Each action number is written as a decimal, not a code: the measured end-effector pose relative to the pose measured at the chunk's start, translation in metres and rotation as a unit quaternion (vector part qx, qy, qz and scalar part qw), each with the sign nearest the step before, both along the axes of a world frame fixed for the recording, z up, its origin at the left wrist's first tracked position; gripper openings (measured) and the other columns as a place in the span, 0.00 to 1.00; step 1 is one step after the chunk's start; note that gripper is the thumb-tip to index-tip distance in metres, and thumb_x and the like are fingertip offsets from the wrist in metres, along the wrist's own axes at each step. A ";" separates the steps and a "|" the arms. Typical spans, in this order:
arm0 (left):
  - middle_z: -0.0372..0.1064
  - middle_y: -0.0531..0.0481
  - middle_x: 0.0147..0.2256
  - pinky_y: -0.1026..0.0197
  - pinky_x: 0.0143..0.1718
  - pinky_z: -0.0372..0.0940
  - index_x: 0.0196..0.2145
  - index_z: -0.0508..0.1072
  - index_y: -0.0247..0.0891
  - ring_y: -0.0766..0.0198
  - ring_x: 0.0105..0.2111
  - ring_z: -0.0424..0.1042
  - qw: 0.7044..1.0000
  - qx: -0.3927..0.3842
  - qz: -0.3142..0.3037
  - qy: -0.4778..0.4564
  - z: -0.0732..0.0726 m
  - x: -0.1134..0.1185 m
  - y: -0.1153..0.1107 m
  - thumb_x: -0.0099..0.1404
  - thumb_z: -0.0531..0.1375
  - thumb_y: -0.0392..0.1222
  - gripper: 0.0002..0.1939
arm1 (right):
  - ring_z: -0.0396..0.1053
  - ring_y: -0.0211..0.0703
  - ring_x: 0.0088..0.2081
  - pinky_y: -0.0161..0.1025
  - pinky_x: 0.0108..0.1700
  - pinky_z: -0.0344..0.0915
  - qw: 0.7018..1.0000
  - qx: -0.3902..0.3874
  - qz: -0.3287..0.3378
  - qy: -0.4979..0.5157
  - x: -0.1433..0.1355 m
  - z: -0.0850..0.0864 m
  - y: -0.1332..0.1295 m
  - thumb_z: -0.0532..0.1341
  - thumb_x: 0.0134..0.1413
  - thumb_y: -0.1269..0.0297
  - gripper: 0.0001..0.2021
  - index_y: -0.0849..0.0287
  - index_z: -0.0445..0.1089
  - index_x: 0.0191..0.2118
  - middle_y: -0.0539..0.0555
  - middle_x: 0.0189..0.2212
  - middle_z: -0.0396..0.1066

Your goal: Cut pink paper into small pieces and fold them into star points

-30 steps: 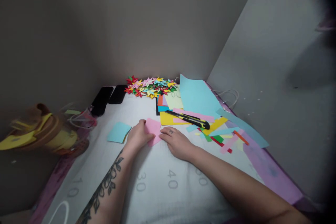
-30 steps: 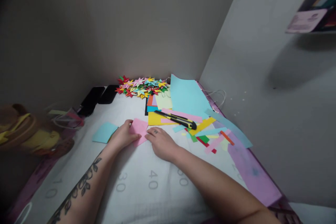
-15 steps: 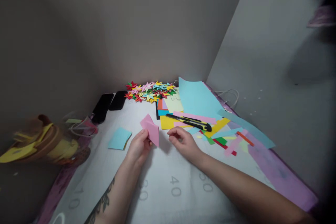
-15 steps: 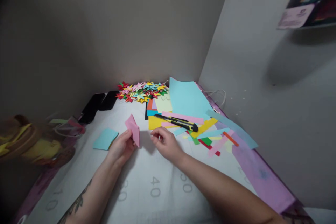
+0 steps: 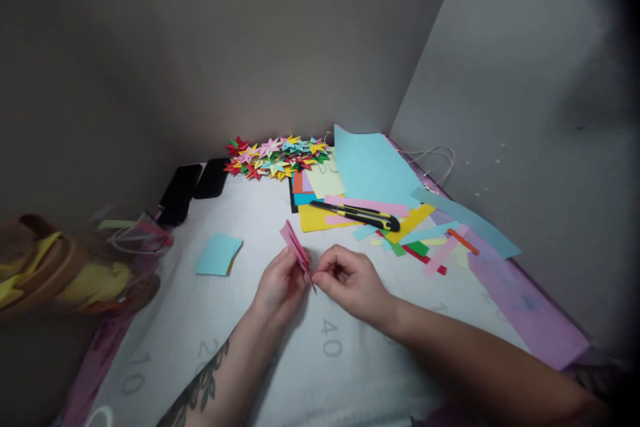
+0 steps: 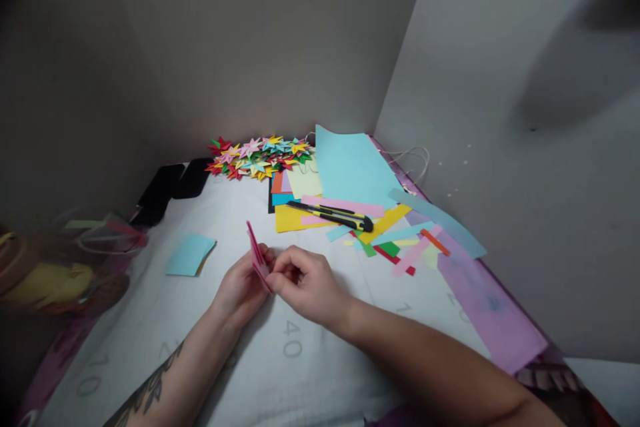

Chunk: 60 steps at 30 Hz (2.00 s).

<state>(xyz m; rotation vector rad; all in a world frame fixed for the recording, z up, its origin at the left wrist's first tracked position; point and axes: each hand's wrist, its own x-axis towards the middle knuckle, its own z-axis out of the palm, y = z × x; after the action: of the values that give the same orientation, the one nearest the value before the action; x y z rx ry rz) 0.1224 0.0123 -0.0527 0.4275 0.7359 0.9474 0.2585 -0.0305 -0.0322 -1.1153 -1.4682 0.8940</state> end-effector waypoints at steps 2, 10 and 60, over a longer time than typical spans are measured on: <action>0.63 0.54 0.24 0.64 0.30 0.63 0.25 0.68 0.34 0.68 0.25 0.64 1.000 0.002 -0.011 -0.009 0.000 0.000 -0.001 0.54 0.65 0.37 0.08 | 0.60 0.32 0.22 0.31 0.24 0.59 1.000 0.010 -0.002 -0.005 0.000 0.001 -0.001 0.61 0.51 0.68 0.05 0.58 0.64 0.27 0.46 0.22 0.65; 0.64 0.54 0.25 0.65 0.30 0.60 0.26 0.68 0.35 0.68 0.25 0.64 1.000 0.014 -0.019 -0.011 -0.003 0.001 -0.002 0.56 0.63 0.36 0.06 | 0.61 0.32 0.22 0.31 0.26 0.62 0.993 0.100 -0.017 -0.060 0.000 0.006 -0.006 0.61 0.50 0.69 0.04 0.57 0.65 0.28 0.45 0.21 0.64; 0.69 0.54 0.27 0.69 0.29 0.67 0.26 0.71 0.36 0.70 0.26 0.69 0.986 -0.085 0.116 -0.079 0.006 -0.004 0.005 0.50 0.63 0.28 0.07 | 0.65 0.50 0.49 0.49 0.48 0.68 0.897 0.340 0.026 -0.281 0.003 -0.009 -0.005 0.57 0.53 0.76 0.32 0.58 0.52 0.65 0.62 0.48 0.65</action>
<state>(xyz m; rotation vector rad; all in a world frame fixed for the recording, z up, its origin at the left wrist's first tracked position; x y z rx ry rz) 0.1189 0.0177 -0.0466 0.1159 0.7259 1.1126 0.2612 -0.0355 -0.0412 -0.8180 -2.0688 0.0237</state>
